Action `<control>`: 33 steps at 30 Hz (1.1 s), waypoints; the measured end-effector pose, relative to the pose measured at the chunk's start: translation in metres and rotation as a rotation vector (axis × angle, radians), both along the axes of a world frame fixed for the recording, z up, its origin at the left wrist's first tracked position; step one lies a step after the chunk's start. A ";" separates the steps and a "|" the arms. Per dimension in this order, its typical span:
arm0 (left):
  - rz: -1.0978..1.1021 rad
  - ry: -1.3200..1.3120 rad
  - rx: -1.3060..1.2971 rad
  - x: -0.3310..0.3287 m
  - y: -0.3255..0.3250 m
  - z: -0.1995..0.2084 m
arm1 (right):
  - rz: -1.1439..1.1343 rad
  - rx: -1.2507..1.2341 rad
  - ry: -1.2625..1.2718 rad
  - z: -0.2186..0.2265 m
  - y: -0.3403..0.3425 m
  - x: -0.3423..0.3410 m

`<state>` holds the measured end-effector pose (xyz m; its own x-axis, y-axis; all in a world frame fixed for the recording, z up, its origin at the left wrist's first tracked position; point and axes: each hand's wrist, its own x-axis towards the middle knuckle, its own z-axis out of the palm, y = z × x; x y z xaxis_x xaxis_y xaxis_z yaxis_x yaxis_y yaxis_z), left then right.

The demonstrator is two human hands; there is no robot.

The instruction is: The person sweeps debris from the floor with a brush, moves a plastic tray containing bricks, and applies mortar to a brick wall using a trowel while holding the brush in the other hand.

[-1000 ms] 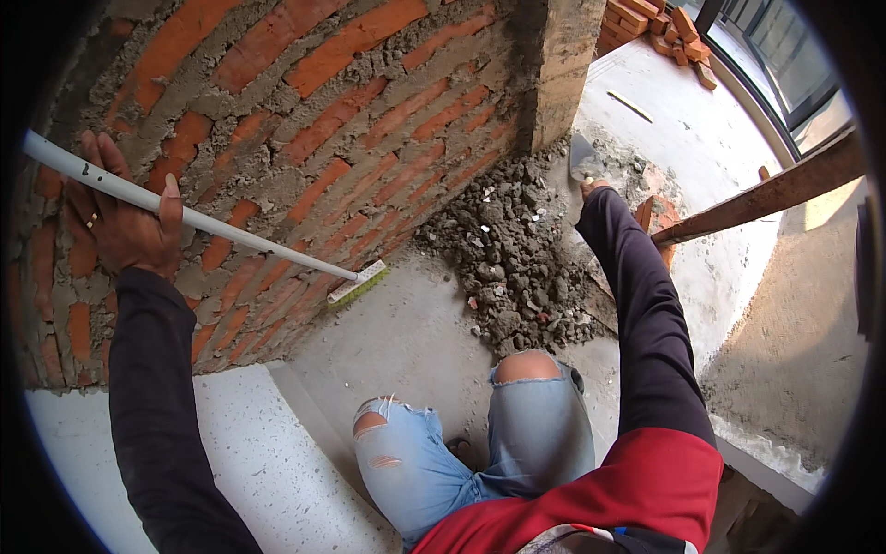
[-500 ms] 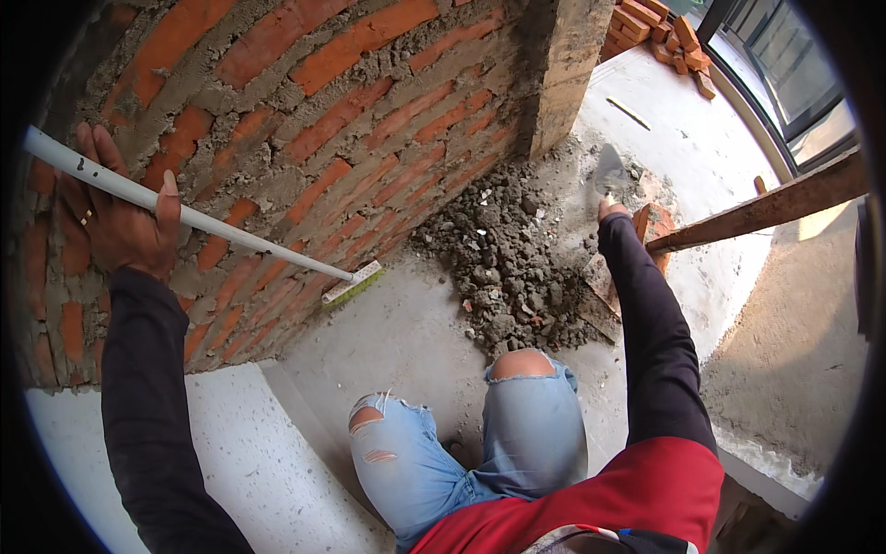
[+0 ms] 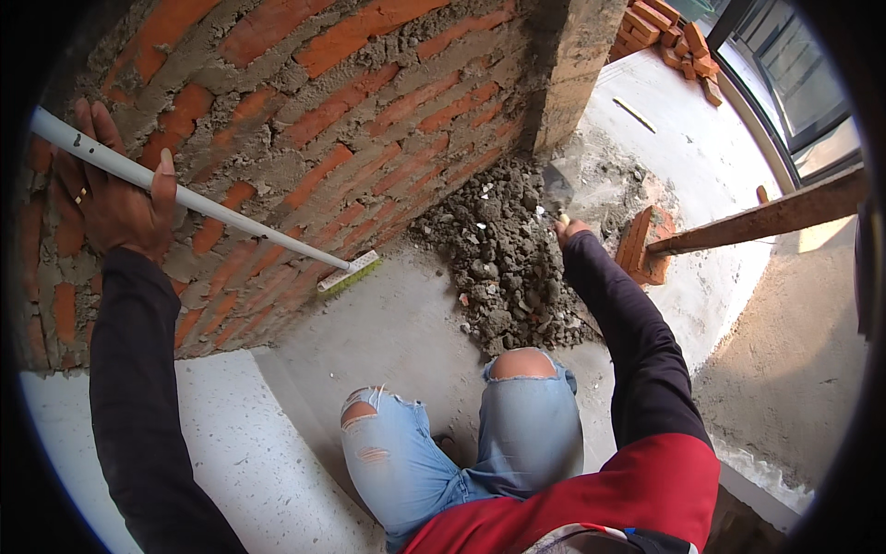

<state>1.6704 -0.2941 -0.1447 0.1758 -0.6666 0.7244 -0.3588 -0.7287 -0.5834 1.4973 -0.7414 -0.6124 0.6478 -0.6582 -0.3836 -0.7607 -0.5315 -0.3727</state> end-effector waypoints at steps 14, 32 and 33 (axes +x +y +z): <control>0.013 0.001 -0.041 -0.010 -0.002 0.005 | -0.081 -0.157 0.061 0.029 -0.047 -0.040; -0.110 -0.047 -0.018 -0.019 -0.007 0.003 | 0.176 -0.103 -0.036 0.072 0.045 -0.200; -0.116 -0.049 -0.003 -0.024 -0.008 0.005 | 0.083 -0.094 -0.013 0.071 0.047 -0.201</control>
<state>1.6468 -0.3019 -0.1396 0.0619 -0.6781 0.7323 -0.4124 -0.6856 -0.5999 1.2968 -0.6942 -0.5411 0.7063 -0.6346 -0.3136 -0.7078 -0.6257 -0.3279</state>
